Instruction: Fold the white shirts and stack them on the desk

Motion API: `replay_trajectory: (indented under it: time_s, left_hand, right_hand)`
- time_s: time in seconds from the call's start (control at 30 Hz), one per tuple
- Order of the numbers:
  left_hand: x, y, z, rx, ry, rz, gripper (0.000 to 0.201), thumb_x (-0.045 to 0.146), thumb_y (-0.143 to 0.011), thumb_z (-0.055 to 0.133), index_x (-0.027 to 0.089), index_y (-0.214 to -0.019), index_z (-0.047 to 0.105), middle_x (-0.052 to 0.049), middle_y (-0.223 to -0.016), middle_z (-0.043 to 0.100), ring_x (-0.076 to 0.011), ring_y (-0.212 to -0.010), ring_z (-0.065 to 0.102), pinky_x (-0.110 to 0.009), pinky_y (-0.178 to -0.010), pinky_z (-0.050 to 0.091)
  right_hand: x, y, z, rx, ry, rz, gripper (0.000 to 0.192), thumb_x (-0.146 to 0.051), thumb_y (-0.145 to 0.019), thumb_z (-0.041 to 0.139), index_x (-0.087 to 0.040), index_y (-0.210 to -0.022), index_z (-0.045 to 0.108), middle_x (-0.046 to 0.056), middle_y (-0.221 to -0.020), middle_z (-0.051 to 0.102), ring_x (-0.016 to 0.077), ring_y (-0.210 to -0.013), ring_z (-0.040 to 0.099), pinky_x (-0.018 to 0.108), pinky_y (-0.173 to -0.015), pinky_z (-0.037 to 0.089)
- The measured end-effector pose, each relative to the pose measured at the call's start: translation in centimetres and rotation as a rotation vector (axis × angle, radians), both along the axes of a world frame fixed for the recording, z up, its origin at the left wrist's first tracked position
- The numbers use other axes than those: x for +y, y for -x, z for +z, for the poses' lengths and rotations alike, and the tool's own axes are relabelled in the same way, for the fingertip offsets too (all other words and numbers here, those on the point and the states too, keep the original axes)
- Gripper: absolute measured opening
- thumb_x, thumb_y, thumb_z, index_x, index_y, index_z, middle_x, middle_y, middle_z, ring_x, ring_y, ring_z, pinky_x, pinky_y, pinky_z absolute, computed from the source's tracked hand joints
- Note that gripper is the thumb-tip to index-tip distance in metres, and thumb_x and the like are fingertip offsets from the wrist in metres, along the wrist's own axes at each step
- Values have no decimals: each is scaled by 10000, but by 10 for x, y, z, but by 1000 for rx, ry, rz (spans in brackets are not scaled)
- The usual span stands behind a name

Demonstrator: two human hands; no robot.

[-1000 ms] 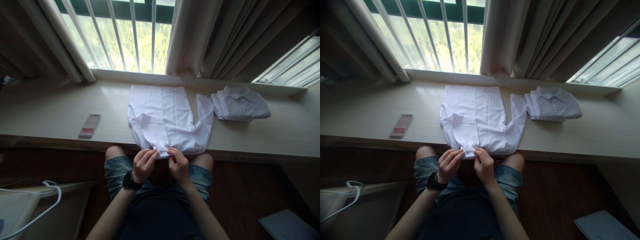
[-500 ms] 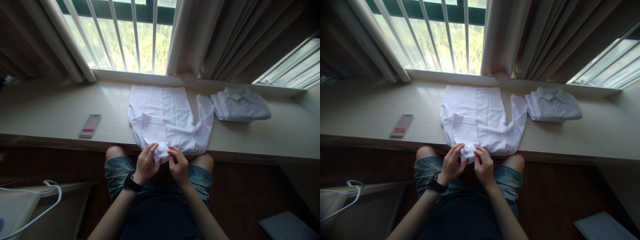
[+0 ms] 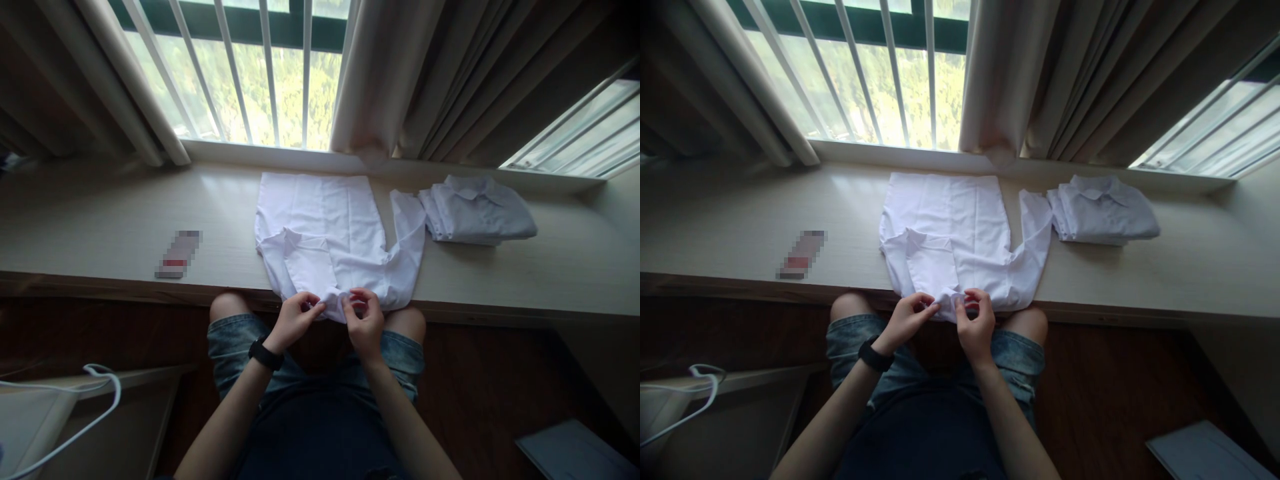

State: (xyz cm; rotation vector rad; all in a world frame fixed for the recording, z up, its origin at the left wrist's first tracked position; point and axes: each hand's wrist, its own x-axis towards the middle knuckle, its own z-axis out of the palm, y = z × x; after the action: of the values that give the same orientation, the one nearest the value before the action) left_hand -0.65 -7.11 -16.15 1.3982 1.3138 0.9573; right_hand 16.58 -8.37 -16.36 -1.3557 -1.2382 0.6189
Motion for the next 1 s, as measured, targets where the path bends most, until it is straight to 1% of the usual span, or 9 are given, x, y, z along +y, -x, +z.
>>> replay_trajectory:
  time_s: [0.07, 0.2, 0.27, 0.37, 0.43, 0.6, 0.7, 0.83, 1.0]
  left_hand:
    - [2, -2, 3, -102, 58, 58, 340, 484, -802, 744, 150, -835, 690, -18, -745, 666, -117, -633, 563, -232, -590, 439]
    - [2, -3, 11, -254, 108, 93, 362, 479, -736, 806, 154, -830, 676, -4, -755, 657, -116, -645, 582, -228, -598, 449]
    - [2, -3, 12, -270, 114, 88, 359, 468, -729, 816, 151, -819, 676, -5, -751, 661, -118, -656, 593, -225, -603, 457]
    - [2, -3, 11, -224, 91, 37, 346, 481, -802, 752, 140, -829, 699, -29, -761, 675, -129, -669, 614, -232, -610, 483]
    - [3, -3, 9, -175, 15, 40, 351, 481, -864, 682, 141, -936, 723, -69, -913, 701, -121, -662, 618, -251, -618, 514]
    - [-1, 2, 11, 6, -287, 115, 458, 375, -856, 714, 217, -1278, 633, -147, -1393, 541, -77, -661, 595, -273, -638, 557]
    - [-5, 9, 15, 79, -390, 86, 423, 299, -883, 662, 222, -1295, 607, -146, -1410, 527, -115, -769, 641, -276, -667, 567]
    - [2, 26, 7, 328, -522, 142, 357, 244, -877, 632, 232, -1233, 621, -108, -1340, 587, -234, -1122, 629, -381, -911, 566]
    - [39, 53, -22, 630, -613, 168, 264, 244, -915, 555, 213, -1160, 646, -112, -1267, 625, -271, -1173, 606, -468, -1043, 493]
  right_hand:
    - [-5, -2, 5, -65, 44, -41, 214, -351, -882, 648, -179, -1008, 622, 59, -868, 687, 152, -692, 643, 257, -614, 545]
    - [-7, -1, 10, -131, 167, 143, 438, -399, -822, 727, -194, -1192, 612, 77, -992, 722, 99, -515, 549, 241, -509, 498]
    - [-3, 1, 10, -58, 210, 204, 524, -415, -775, 772, -177, -1219, 627, 90, -981, 735, 129, -570, 610, 254, -541, 527]
    - [5, 4, 12, 166, 315, 340, 402, -449, -770, 774, -147, -1029, 712, 88, -884, 751, 216, -765, 712, 305, -676, 585]
    - [9, 4, 16, 286, 367, 386, 369, -459, -774, 772, -151, -972, 727, 77, -866, 757, 239, -809, 725, 332, -717, 597]
    - [11, -3, 15, 363, 303, 253, 389, -438, -707, 831, -163, -946, 696, 89, -915, 763, 259, -853, 736, 366, -772, 610]
    - [12, -14, 14, 318, 254, 108, 469, -444, -704, 836, -170, -1017, 619, 52, -772, 734, 219, -719, 716, 316, -663, 591]
    - [22, -41, 30, 100, 159, -17, 646, -450, -764, 794, -171, -1281, 527, -30, -639, 644, 147, -548, 598, 250, -538, 496]
    - [64, -79, 70, -276, -14, 31, 312, -475, -841, 709, -218, -1008, 762, 44, -833, 707, 173, -755, 639, 300, -725, 531]
